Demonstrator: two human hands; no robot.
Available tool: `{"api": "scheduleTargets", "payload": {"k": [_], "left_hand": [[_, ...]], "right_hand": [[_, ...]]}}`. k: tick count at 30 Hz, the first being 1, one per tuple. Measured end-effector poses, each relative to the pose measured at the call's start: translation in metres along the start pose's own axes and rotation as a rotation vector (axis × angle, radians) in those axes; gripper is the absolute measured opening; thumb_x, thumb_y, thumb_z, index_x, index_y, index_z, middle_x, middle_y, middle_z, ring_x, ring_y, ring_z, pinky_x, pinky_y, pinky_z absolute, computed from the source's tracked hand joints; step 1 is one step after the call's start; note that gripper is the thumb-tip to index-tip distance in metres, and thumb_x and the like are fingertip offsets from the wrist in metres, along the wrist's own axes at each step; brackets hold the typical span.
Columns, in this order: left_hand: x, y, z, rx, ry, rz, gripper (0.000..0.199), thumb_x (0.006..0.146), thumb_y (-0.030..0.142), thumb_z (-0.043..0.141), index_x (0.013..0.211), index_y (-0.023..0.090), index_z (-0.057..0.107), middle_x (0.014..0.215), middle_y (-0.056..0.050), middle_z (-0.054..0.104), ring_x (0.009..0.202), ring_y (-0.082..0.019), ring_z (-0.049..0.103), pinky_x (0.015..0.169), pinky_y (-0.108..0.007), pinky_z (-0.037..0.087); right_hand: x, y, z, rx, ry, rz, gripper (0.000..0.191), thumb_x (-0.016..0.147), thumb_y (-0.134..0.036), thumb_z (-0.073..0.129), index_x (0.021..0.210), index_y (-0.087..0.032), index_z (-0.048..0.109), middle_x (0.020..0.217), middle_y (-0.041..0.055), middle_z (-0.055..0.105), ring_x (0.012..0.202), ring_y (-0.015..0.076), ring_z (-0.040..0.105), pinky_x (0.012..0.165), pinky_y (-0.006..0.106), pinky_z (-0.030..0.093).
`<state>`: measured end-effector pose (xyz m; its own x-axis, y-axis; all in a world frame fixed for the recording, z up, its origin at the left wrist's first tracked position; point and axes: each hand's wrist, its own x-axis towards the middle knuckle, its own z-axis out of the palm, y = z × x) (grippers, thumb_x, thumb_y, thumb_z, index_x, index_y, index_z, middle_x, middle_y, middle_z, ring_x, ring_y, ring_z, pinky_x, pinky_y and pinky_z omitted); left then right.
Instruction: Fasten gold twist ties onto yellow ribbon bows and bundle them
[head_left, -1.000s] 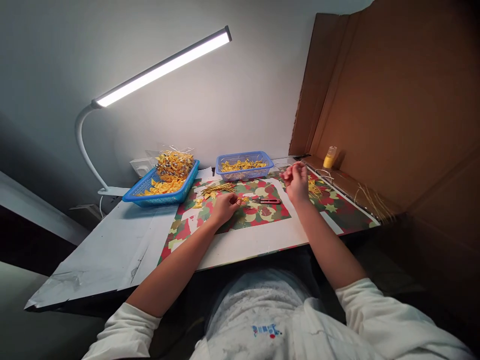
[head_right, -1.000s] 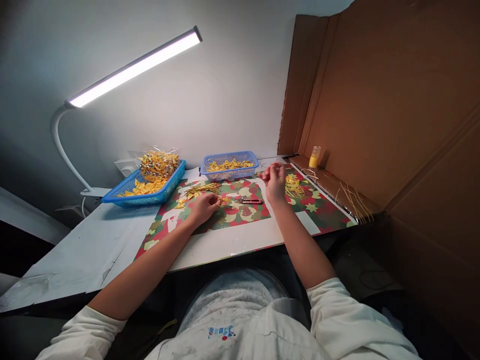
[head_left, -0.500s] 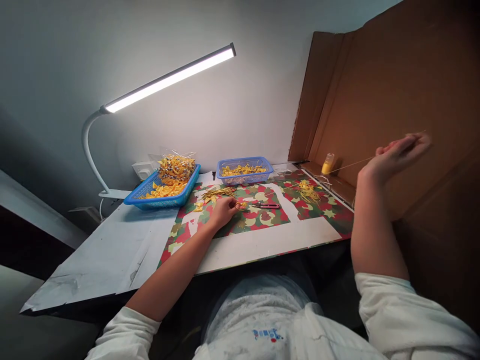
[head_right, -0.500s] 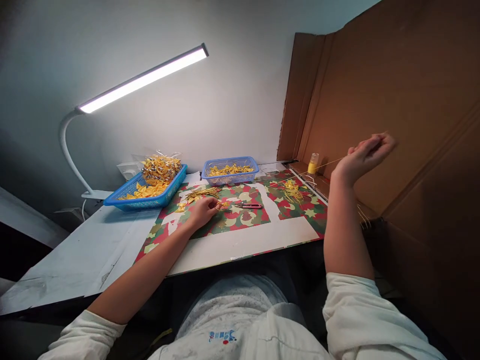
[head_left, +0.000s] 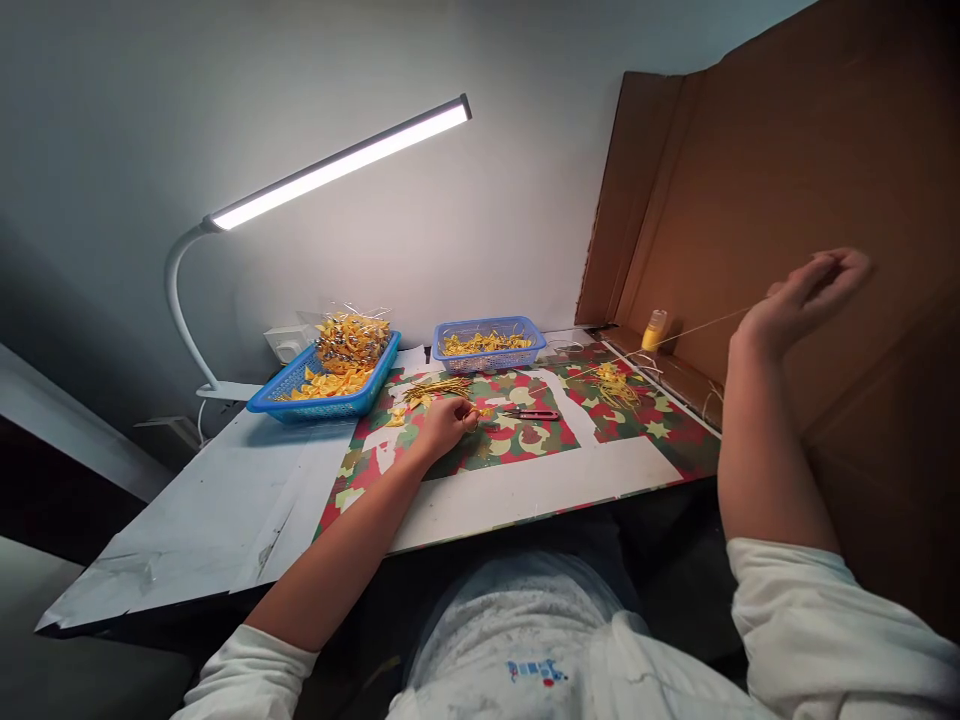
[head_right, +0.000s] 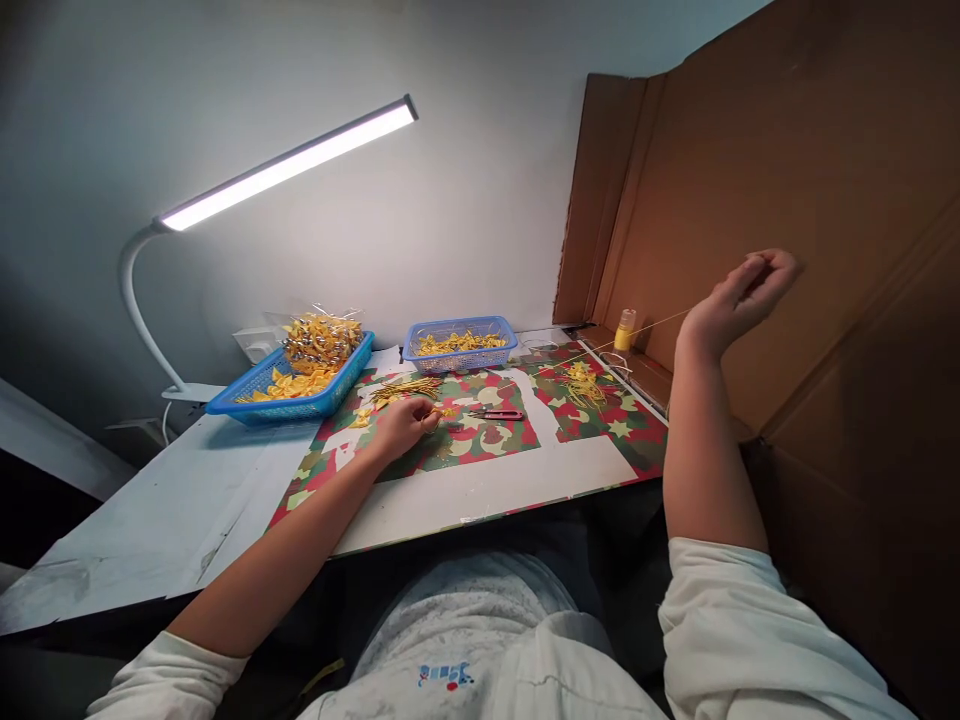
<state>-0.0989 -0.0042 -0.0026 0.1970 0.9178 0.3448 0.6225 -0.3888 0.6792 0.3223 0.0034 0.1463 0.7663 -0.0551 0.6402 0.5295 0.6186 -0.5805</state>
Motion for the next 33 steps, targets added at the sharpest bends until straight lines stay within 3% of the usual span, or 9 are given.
{"api": "scheduleTargets", "payload": {"k": [5, 9, 14, 21, 23, 25, 28, 30, 33], "left_hand": [[0.001, 0.001, -0.002, 0.013, 0.015, -0.045, 0.021, 0.078, 0.037, 0.061, 0.067, 0.02, 0.067, 0.06, -0.002, 0.063, 0.059, -0.017, 0.055, 0.058, -0.028, 0.039], [0.007, -0.009, -0.008, 0.037, 0.084, -0.034, 0.018, 0.073, 0.021, 0.059, 0.086, 0.021, 0.072, 0.085, -0.006, 0.073, 0.071, -0.021, 0.062, 0.067, -0.031, 0.047], [0.01, -0.004, -0.018, -0.02, 0.342, 0.109, 0.033, 0.077, 0.015, 0.051, 0.105, 0.018, 0.069, 0.107, -0.009, 0.071, 0.094, -0.023, 0.065, 0.087, -0.038, 0.051], [0.007, 0.073, -0.005, -0.504, -0.187, 0.313, 0.05, 0.086, 0.042, 0.061, 0.132, 0.025, 0.055, 0.143, -0.01, 0.052, 0.133, -0.027, 0.046, 0.108, -0.041, 0.038], [0.013, 0.098, -0.005, -0.769, -0.388, 0.274, 0.043, 0.088, 0.043, 0.061, 0.127, 0.024, 0.058, 0.123, -0.01, 0.065, 0.118, -0.024, 0.058, 0.097, -0.037, 0.045], [0.022, 0.115, -0.013, -1.029, -0.497, 0.148, 0.031, 0.093, 0.044, 0.053, 0.103, 0.017, 0.065, 0.077, -0.005, 0.067, 0.076, -0.017, 0.065, 0.075, -0.031, 0.05], [0.034, 0.114, -0.037, -1.381, -0.206, -0.005, 0.035, 0.099, 0.034, 0.044, 0.068, 0.018, 0.051, 0.047, 0.007, 0.037, 0.041, -0.007, 0.039, 0.05, -0.022, 0.038], [0.04, 0.097, -0.051, -1.452, -0.001, -0.044, 0.038, 0.101, 0.029, 0.038, 0.066, 0.019, 0.045, 0.048, 0.007, 0.032, 0.04, -0.006, 0.033, 0.048, -0.02, 0.035], [0.047, 0.059, -0.058, -1.334, 0.156, -0.092, 0.038, 0.102, 0.027, 0.033, 0.066, 0.019, 0.043, 0.051, 0.006, 0.037, 0.043, -0.006, 0.035, 0.05, -0.019, 0.038]], "right_hand": [[-0.018, -0.009, 0.012, 0.291, -0.2, 0.204, 0.031, 0.088, 0.004, 0.034, 0.073, -0.021, 0.044, 0.06, -0.0066, 0.037, 0.046, 0.0064, 0.033, 0.046, 0.021, 0.027], [-0.033, -0.023, 0.025, 0.48, -0.41, 0.343, 0.027, 0.087, -0.001, 0.04, 0.072, -0.023, 0.045, 0.049, -0.0095, 0.03, 0.041, 0.007, 0.024, 0.045, 0.021, 0.028], [-0.058, -0.059, 0.042, 0.668, -0.747, 0.354, 0.01, 0.089, -0.028, 0.056, 0.082, -0.025, 0.051, 0.057, -0.0073, 0.042, 0.049, 0.0079, 0.047, 0.055, 0.023, 0.045], [-0.11, -0.129, 0.085, 0.8, -0.99, 0.342, 0.024, 0.088, -0.049, 0.061, 0.093, -0.027, 0.054, 0.081, -0.0033, 0.061, 0.08, 0.0105, 0.066, 0.067, 0.023, 0.054], [-0.123, -0.131, 0.103, 0.783, -1.035, 0.348, 0.026, 0.088, -0.051, 0.059, 0.095, -0.027, 0.053, 0.083, -0.0027, 0.062, 0.082, 0.0102, 0.065, 0.068, 0.022, 0.054], [-0.135, -0.121, 0.118, 0.739, -1.065, 0.369, 0.025, 0.088, -0.05, 0.06, 0.095, -0.026, 0.053, 0.081, -0.0025, 0.061, 0.077, 0.0086, 0.063, 0.067, 0.021, 0.053], [-0.158, -0.091, 0.125, 0.636, -1.082, 0.46, 0.023, 0.087, -0.045, 0.061, 0.09, -0.024, 0.053, 0.07, -0.0043, 0.057, 0.062, 0.0061, 0.055, 0.059, 0.019, 0.049], [-0.175, -0.071, 0.117, 0.561, -1.133, 0.557, 0.023, 0.083, -0.043, 0.065, 0.084, -0.023, 0.053, 0.061, -0.0061, 0.052, 0.054, 0.0056, 0.049, 0.053, 0.019, 0.045], [-0.201, -0.053, 0.096, 0.493, -1.282, 0.683, 0.025, 0.074, -0.039, 0.071, 0.077, -0.021, 0.054, 0.056, -0.0067, 0.051, 0.049, 0.0055, 0.045, 0.049, 0.019, 0.041]]}}
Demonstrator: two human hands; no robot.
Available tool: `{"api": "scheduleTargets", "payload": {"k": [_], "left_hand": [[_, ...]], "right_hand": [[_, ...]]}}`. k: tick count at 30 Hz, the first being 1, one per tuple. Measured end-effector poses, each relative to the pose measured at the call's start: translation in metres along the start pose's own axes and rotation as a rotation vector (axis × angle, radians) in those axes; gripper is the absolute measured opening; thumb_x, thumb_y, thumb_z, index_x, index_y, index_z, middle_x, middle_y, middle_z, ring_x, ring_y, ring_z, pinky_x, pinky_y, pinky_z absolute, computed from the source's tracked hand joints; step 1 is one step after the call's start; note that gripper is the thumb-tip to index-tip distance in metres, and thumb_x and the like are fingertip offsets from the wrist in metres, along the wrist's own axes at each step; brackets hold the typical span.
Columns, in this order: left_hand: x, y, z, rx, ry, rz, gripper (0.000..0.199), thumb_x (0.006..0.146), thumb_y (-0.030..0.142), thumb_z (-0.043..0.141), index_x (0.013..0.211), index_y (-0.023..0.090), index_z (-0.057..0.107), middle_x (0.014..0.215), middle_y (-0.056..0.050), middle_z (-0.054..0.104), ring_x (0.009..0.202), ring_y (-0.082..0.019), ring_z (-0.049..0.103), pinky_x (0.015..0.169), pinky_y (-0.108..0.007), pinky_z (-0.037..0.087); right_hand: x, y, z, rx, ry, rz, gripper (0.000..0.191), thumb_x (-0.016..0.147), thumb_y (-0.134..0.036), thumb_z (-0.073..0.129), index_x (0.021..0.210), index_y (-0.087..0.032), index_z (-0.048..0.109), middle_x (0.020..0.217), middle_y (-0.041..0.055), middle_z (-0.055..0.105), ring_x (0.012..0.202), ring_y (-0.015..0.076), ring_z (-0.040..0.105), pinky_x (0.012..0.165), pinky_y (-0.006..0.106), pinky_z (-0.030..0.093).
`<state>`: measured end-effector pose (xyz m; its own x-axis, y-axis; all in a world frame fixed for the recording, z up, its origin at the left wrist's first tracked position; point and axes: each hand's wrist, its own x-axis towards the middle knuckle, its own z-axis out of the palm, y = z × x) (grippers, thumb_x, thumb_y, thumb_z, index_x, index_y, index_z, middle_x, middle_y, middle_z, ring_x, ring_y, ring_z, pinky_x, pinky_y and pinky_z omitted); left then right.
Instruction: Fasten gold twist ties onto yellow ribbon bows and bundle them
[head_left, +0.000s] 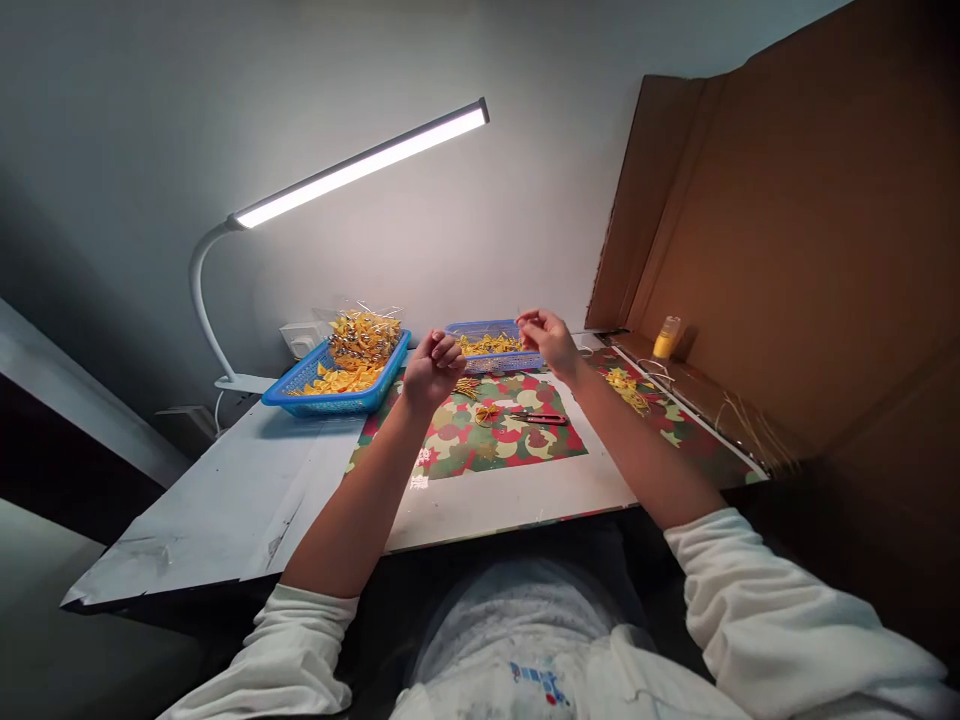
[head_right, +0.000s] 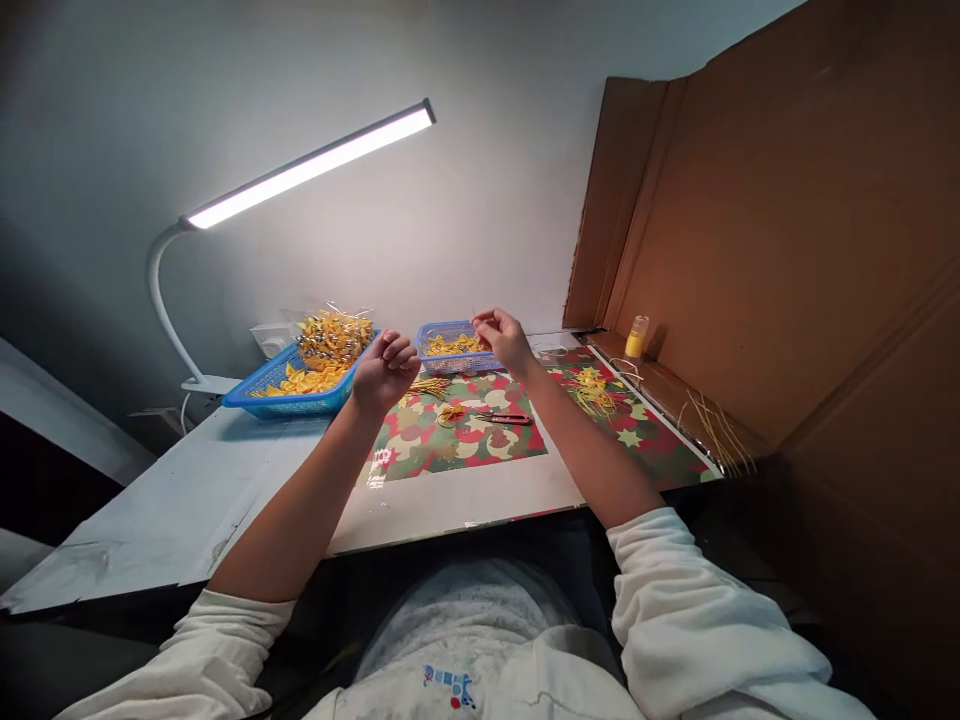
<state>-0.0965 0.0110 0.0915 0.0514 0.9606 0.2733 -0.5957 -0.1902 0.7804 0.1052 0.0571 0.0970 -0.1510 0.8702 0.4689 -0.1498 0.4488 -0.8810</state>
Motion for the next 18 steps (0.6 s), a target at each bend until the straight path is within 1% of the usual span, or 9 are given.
{"api": "scheduleTargets", "payload": {"k": [1, 3, 4, 6, 8, 11, 14, 16, 18], "left_hand": [[0.003, -0.005, -0.01, 0.047, 0.051, 0.013, 0.037, 0.101, 0.027, 0.034, 0.067, 0.019, 0.046, 0.054, 0.005, 0.044, 0.046, -0.007, 0.041, 0.054, -0.019, 0.041], [0.007, -0.018, -0.026, 0.133, 0.137, 0.009, 0.029, 0.099, 0.03, 0.038, 0.077, 0.02, 0.054, 0.072, 0.001, 0.062, 0.066, -0.008, 0.058, 0.068, -0.021, 0.047], [0.008, -0.024, -0.03, 0.165, 0.151, 0.011, 0.025, 0.097, 0.031, 0.04, 0.083, 0.021, 0.058, 0.086, -0.002, 0.068, 0.08, -0.01, 0.064, 0.076, -0.023, 0.049], [0.006, -0.036, -0.033, 0.236, 0.126, 0.007, 0.022, 0.092, 0.035, 0.047, 0.096, 0.02, 0.063, 0.107, -0.006, 0.07, 0.1, -0.016, 0.065, 0.088, -0.029, 0.049], [0.0, -0.045, -0.031, 0.366, 0.043, -0.017, 0.028, 0.086, 0.037, 0.055, 0.1, 0.016, 0.066, 0.112, -0.01, 0.07, 0.105, -0.022, 0.065, 0.093, -0.035, 0.048], [-0.014, -0.055, -0.024, 0.569, -0.208, -0.124, 0.029, 0.078, 0.036, 0.063, 0.093, 0.012, 0.071, 0.102, -0.014, 0.074, 0.102, -0.027, 0.067, 0.095, -0.04, 0.046], [-0.027, -0.062, -0.017, 0.524, -0.426, -0.287, 0.033, 0.079, 0.036, 0.062, 0.1, 0.012, 0.071, 0.098, -0.015, 0.075, 0.097, -0.028, 0.069, 0.094, -0.044, 0.046], [-0.031, -0.065, -0.015, 0.421, -0.459, -0.367, 0.038, 0.081, 0.039, 0.062, 0.107, 0.013, 0.069, 0.097, -0.015, 0.075, 0.093, -0.028, 0.07, 0.093, -0.045, 0.047], [-0.031, -0.066, -0.015, 0.334, -0.44, -0.41, 0.041, 0.082, 0.043, 0.062, 0.109, 0.013, 0.067, 0.096, -0.015, 0.075, 0.091, -0.027, 0.071, 0.093, -0.045, 0.047]], "right_hand": [[-0.007, 0.007, 0.002, -0.003, -0.04, 0.04, 0.026, 0.071, -0.039, 0.073, 0.075, -0.02, 0.055, 0.054, -0.0067, 0.051, 0.048, 0.0055, 0.045, 0.047, 0.019, 0.04], [-0.018, 0.017, 0.008, -0.007, -0.122, 0.083, 0.028, 0.066, -0.04, 0.075, 0.072, -0.02, 0.056, 0.051, -0.0067, 0.052, 0.046, 0.0061, 0.045, 0.045, 0.02, 0.037], [-0.022, 0.02, 0.012, -0.006, -0.166, 0.089, 0.03, 0.065, -0.042, 0.076, 0.071, -0.02, 0.057, 0.05, -0.0065, 0.053, 0.045, 0.0065, 0.046, 0.044, 0.02, 0.037], [-0.026, 0.022, 0.019, 0.011, -0.242, 0.084, 0.034, 0.064, -0.047, 0.076, 0.073, -0.02, 0.059, 0.051, -0.0053, 0.057, 0.045, 0.0081, 0.049, 0.044, 0.021, 0.04], [-0.027, 0.02, 0.026, 0.048, -0.284, 0.074, 0.039, 0.063, -0.052, 0.076, 0.077, -0.02, 0.059, 0.056, -0.0032, 0.063, 0.047, 0.0099, 0.054, 0.047, 0.024, 0.045], [-0.022, 0.014, 0.033, 0.065, -0.278, 0.064, 0.042, 0.064, -0.054, 0.076, 0.082, -0.02, 0.059, 0.065, -0.0003, 0.068, 0.05, 0.0116, 0.058, 0.048, 0.025, 0.046], [-0.014, 0.016, 0.033, 0.017, -0.246, 0.099, 0.038, 0.068, -0.051, 0.075, 0.083, -0.02, 0.06, 0.07, 0.0017, 0.07, 0.051, 0.012, 0.059, 0.046, 0.023, 0.043], [-0.01, 0.022, 0.031, -0.024, -0.259, 0.176, 0.033, 0.071, -0.046, 0.075, 0.085, -0.02, 0.062, 0.075, 0.0035, 0.071, 0.056, 0.0132, 0.061, 0.05, 0.025, 0.046], [-0.01, 0.031, 0.027, -0.073, -0.269, 0.239, 0.026, 0.072, -0.037, 0.074, 0.089, -0.019, 0.065, 0.085, 0.0055, 0.072, 0.07, 0.0159, 0.065, 0.061, 0.028, 0.051]]}}
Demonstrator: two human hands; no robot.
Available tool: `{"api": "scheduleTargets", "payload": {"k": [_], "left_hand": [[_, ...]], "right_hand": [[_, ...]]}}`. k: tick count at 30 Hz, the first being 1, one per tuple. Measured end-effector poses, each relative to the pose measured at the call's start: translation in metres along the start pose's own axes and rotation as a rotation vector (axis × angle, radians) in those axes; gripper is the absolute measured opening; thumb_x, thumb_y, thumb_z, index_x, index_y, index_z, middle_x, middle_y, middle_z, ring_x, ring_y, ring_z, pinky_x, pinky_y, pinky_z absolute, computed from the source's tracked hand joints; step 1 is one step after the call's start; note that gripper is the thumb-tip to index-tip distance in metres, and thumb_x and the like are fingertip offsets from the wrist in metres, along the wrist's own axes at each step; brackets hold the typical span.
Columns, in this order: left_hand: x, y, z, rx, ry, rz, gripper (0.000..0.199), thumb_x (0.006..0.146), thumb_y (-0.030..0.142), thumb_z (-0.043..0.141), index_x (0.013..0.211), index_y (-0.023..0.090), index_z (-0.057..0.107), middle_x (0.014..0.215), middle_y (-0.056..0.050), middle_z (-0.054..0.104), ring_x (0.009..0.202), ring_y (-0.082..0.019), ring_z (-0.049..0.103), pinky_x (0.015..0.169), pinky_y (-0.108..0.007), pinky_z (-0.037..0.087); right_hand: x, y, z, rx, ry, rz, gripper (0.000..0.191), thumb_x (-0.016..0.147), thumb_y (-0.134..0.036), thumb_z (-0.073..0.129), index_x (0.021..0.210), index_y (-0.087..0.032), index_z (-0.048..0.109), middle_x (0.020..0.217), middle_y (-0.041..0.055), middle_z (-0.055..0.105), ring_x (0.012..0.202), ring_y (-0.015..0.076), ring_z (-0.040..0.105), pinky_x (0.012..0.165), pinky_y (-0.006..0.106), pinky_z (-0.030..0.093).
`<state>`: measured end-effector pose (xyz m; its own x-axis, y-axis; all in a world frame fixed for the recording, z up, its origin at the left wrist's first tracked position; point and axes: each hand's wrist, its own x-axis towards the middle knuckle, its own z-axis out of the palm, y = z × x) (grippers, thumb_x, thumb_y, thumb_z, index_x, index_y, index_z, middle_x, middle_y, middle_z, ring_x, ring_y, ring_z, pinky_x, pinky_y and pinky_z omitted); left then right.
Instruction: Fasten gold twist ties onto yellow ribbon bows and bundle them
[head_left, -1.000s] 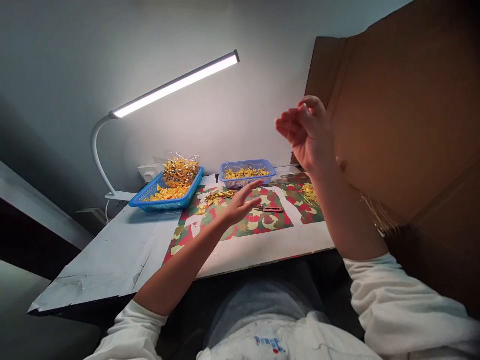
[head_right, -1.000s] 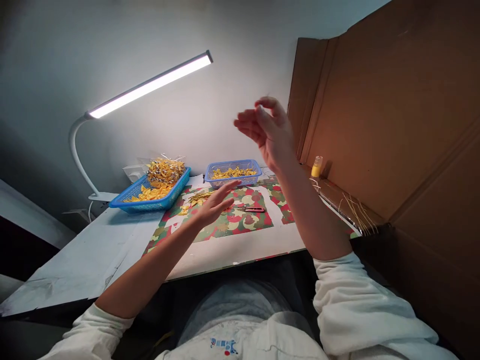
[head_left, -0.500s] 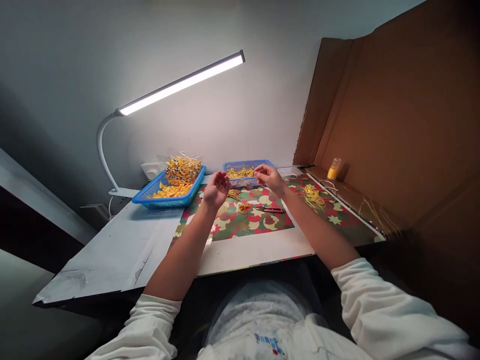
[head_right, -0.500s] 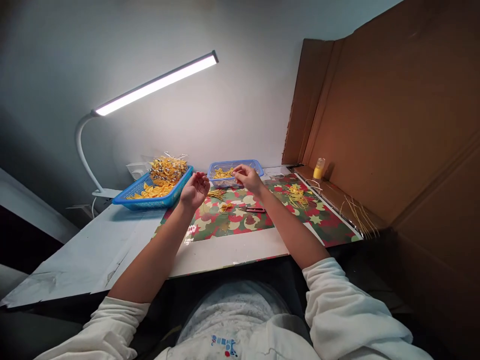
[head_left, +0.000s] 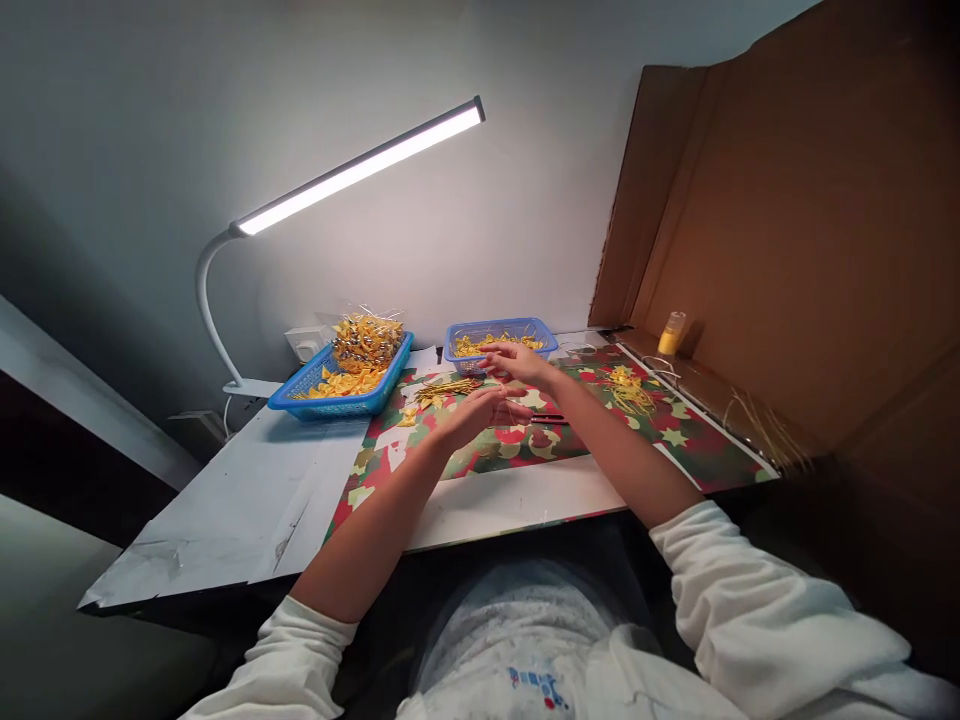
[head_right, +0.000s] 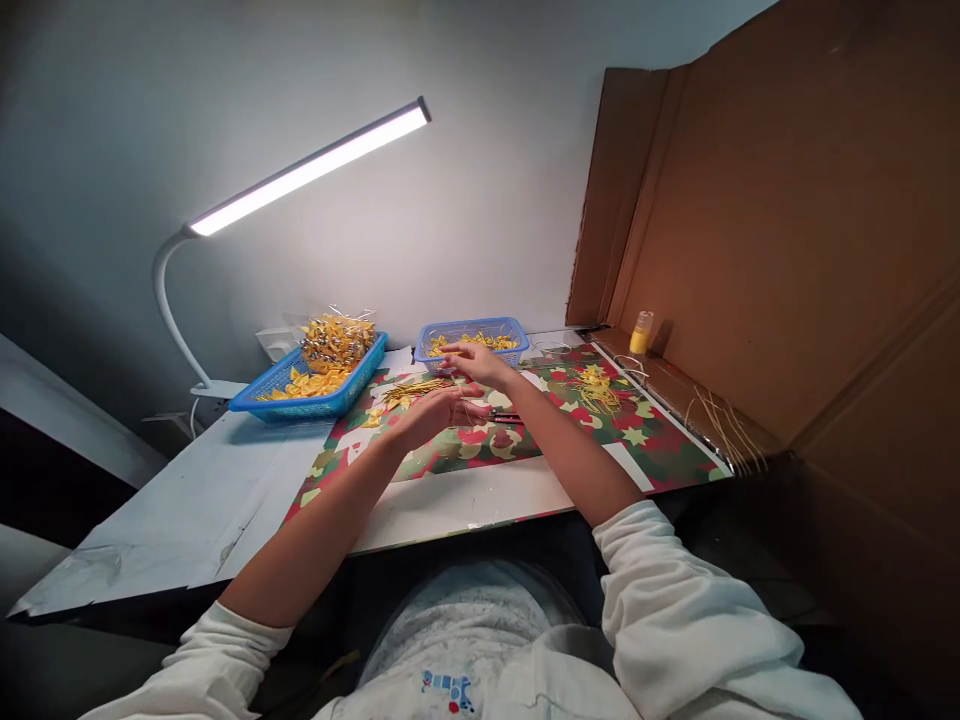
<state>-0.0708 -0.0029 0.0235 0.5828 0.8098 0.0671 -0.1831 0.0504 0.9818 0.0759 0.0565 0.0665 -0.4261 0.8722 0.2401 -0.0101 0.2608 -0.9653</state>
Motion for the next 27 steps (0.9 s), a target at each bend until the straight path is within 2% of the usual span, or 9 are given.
{"api": "scheduleTargets", "payload": {"k": [3, 6, 8, 10, 14, 17, 22, 27], "left_hand": [[0.003, 0.001, -0.005, -0.082, 0.047, 0.004, 0.041, 0.082, 0.047, 0.062, 0.106, 0.014, 0.068, 0.1, -0.014, 0.075, 0.096, -0.027, 0.07, 0.096, -0.043, 0.045], [0.005, 0.003, -0.011, -0.127, 0.1, 0.016, 0.041, 0.084, 0.051, 0.06, 0.104, 0.017, 0.069, 0.107, -0.013, 0.074, 0.105, -0.027, 0.067, 0.098, -0.041, 0.044], [0.006, 0.003, -0.013, -0.14, 0.119, 0.023, 0.043, 0.086, 0.055, 0.055, 0.104, 0.019, 0.069, 0.108, -0.012, 0.073, 0.109, -0.027, 0.066, 0.099, -0.041, 0.043], [0.006, 0.003, -0.015, -0.135, 0.135, 0.033, 0.045, 0.087, 0.057, 0.051, 0.105, 0.02, 0.068, 0.109, -0.011, 0.073, 0.11, -0.027, 0.065, 0.098, -0.041, 0.043], [0.006, 0.003, -0.016, -0.117, 0.169, 0.053, 0.049, 0.088, 0.06, 0.048, 0.111, 0.021, 0.067, 0.114, -0.01, 0.071, 0.108, -0.025, 0.064, 0.096, -0.039, 0.044], [0.006, 0.004, -0.015, -0.132, 0.187, 0.062, 0.05, 0.088, 0.06, 0.046, 0.112, 0.021, 0.068, 0.118, -0.009, 0.07, 0.106, -0.023, 0.064, 0.095, -0.036, 0.045], [0.005, 0.005, -0.013, -0.153, 0.168, 0.061, 0.051, 0.088, 0.06, 0.046, 0.111, 0.021, 0.07, 0.12, -0.01, 0.069, 0.106, -0.023, 0.063, 0.095, -0.036, 0.045], [0.004, 0.005, -0.011, -0.121, 0.104, -0.003, 0.056, 0.085, 0.064, 0.047, 0.108, 0.019, 0.072, 0.11, -0.011, 0.072, 0.105, -0.025, 0.064, 0.095, -0.037, 0.045]], "right_hand": [[-0.009, 0.013, -0.004, -0.061, 0.118, -0.033, 0.019, 0.074, -0.026, 0.068, 0.092, -0.02, 0.066, 0.1, 0.0062, 0.07, 0.093, 0.019, 0.064, 0.082, 0.034, 0.052], [-0.026, 0.019, -0.006, -0.139, 0.268, -0.235, 0.01, 0.076, -0.025, 0.059, 0.084, -0.021, 0.065, 0.106, 0.0055, 0.067, 0.104, 0.0207, 0.06, 0.093, 0.038, 0.047], [-0.036, 0.02, -0.006, -0.234, 0.272, -0.366, 0.007, 0.074, -0.023, 0.057, 0.075, -0.021, 0.065, 0.106, 0.0048, 0.065, 0.108, 0.022, 0.058, 0.096, 0.039, 0.043], [-0.042, 0.023, -0.004, -0.332, 0.248, -0.419, 0.008, 0.07, -0.019, 0.057, 0.069, -0.021, 0.065, 0.103, 0.0043, 0.065, 0.107, 0.0226, 0.057, 0.099, 0.041, 0.04], [-0.045, 0.033, 0.005, -0.4, 0.329, -0.426, 0.009, 0.07, -0.018, 0.058, 0.069, -0.022, 0.066, 0.095, 0.0042, 0.064, 0.098, 0.022, 0.058, 0.096, 0.041, 0.041], [-0.044, 0.041, 0.01, -0.426, 0.375, -0.409, 0.008, 0.071, -0.019, 0.06, 0.072, -0.023, 0.068, 0.095, 0.0044, 0.064, 0.1, 0.0232, 0.056, 0.097, 0.042, 0.04], [-0.041, 0.048, 0.011, -0.411, 0.332, -0.296, 0.018, 0.074, -0.018, 0.054, 0.076, -0.023, 0.071, 0.104, 0.0045, 0.064, 0.107, 0.0235, 0.053, 0.1, 0.042, 0.039], [-0.04, 0.05, 0.012, -0.392, 0.288, -0.279, 0.022, 0.071, -0.016, 0.053, 0.082, -0.023, 0.071, 0.104, 0.0037, 0.064, 0.105, 0.0224, 0.053, 0.097, 0.04, 0.042]]}}
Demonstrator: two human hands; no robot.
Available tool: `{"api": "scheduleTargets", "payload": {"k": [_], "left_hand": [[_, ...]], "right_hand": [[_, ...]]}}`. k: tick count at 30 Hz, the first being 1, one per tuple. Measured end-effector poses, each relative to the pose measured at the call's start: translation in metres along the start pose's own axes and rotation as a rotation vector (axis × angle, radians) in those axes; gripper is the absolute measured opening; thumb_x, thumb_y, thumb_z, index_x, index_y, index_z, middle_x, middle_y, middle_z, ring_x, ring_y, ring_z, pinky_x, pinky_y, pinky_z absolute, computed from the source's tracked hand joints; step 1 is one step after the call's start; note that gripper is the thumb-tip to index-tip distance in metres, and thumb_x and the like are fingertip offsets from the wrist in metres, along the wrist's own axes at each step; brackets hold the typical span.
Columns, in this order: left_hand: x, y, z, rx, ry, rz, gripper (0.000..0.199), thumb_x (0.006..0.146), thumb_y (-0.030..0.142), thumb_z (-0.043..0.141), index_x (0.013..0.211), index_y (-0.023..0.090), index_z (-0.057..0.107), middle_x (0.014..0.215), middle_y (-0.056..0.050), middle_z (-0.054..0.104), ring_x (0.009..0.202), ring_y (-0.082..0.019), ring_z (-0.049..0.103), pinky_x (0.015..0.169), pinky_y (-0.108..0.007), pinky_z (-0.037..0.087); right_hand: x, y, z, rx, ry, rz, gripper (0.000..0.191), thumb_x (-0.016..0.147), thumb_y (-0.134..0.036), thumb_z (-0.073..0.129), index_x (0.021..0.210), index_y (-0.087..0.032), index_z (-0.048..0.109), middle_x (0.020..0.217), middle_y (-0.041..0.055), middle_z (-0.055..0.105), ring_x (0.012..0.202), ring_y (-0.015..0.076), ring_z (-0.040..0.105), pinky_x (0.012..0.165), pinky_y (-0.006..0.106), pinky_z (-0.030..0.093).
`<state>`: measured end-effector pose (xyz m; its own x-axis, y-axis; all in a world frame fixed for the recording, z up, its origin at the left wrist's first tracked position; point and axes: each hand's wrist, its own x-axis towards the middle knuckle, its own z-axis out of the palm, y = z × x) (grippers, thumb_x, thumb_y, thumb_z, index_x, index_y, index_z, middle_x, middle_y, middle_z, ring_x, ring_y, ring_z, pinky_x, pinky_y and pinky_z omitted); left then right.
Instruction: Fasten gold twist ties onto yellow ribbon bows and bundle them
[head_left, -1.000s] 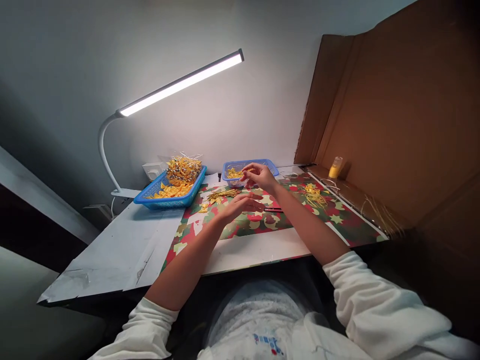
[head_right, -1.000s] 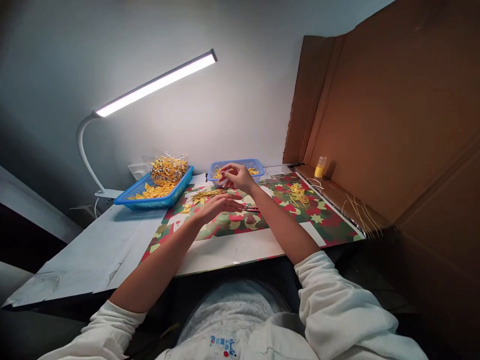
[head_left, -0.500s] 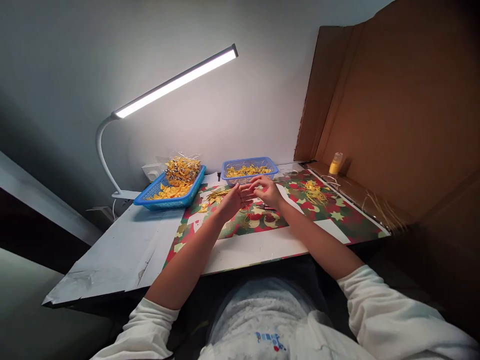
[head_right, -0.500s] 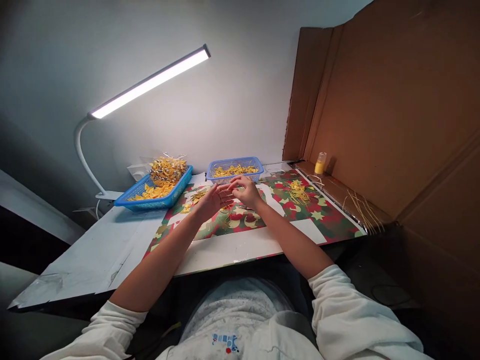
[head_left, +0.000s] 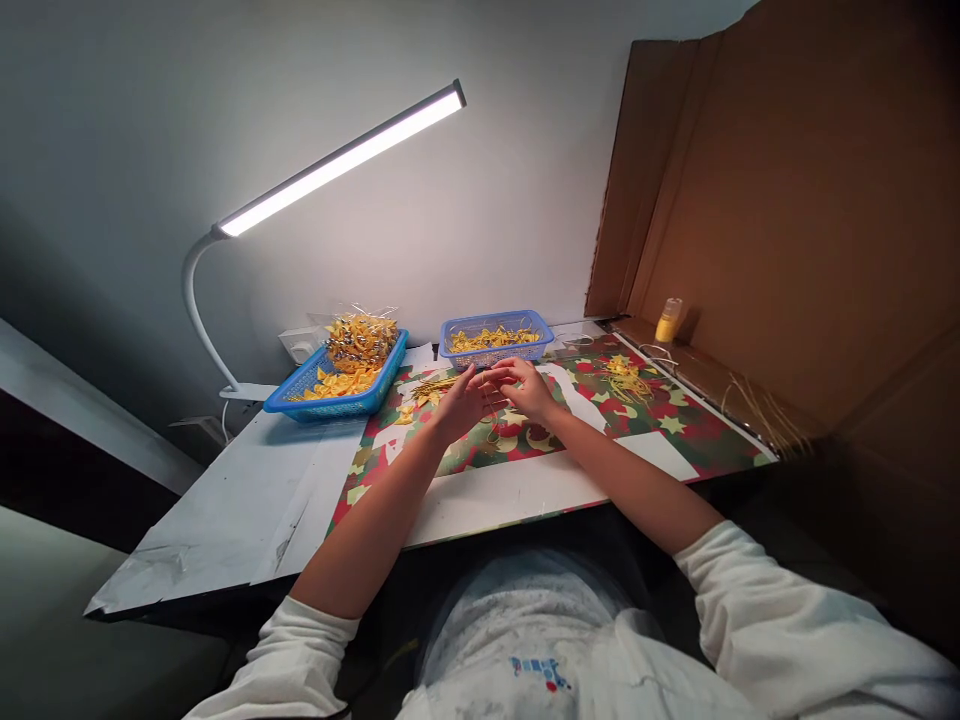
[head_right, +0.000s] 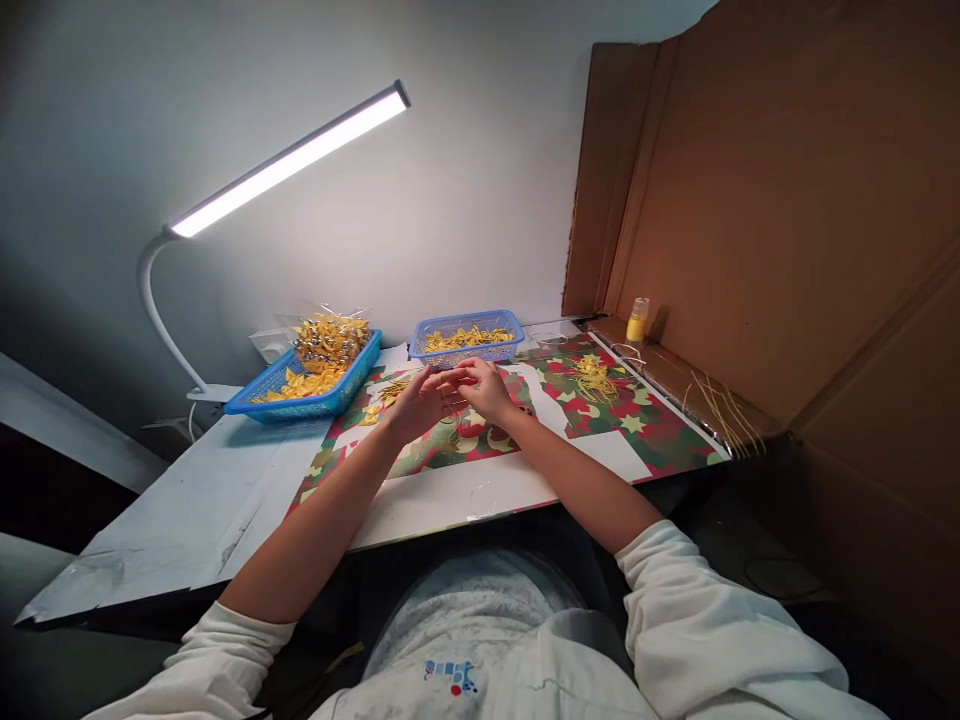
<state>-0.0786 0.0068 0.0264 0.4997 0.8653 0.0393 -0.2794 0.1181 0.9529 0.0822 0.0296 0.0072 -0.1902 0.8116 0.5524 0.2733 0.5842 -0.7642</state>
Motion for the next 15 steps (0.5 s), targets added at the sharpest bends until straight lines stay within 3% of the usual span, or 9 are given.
{"api": "scheduleTargets", "payload": {"k": [5, 15], "left_hand": [[-0.0006, 0.0001, 0.0006, -0.039, -0.015, -0.034, 0.058, 0.087, 0.062, 0.044, 0.111, 0.018, 0.072, 0.108, -0.013, 0.072, 0.103, -0.025, 0.065, 0.093, -0.037, 0.046], [-0.0001, -0.0015, 0.0002, -0.045, -0.059, -0.073, 0.052, 0.082, 0.061, 0.055, 0.105, 0.019, 0.073, 0.104, -0.01, 0.073, 0.097, -0.024, 0.066, 0.092, -0.036, 0.047]], "right_hand": [[-0.0015, -0.0003, 0.0022, 0.005, 0.039, 0.004, 0.017, 0.069, -0.018, 0.057, 0.078, -0.022, 0.071, 0.102, 0.0043, 0.064, 0.102, 0.0224, 0.056, 0.095, 0.039, 0.045], [-0.0025, 0.0004, 0.0065, 0.06, -0.031, 0.076, 0.024, 0.069, -0.02, 0.055, 0.089, -0.022, 0.068, 0.103, 0.0038, 0.063, 0.101, 0.0211, 0.056, 0.09, 0.036, 0.047]]}}
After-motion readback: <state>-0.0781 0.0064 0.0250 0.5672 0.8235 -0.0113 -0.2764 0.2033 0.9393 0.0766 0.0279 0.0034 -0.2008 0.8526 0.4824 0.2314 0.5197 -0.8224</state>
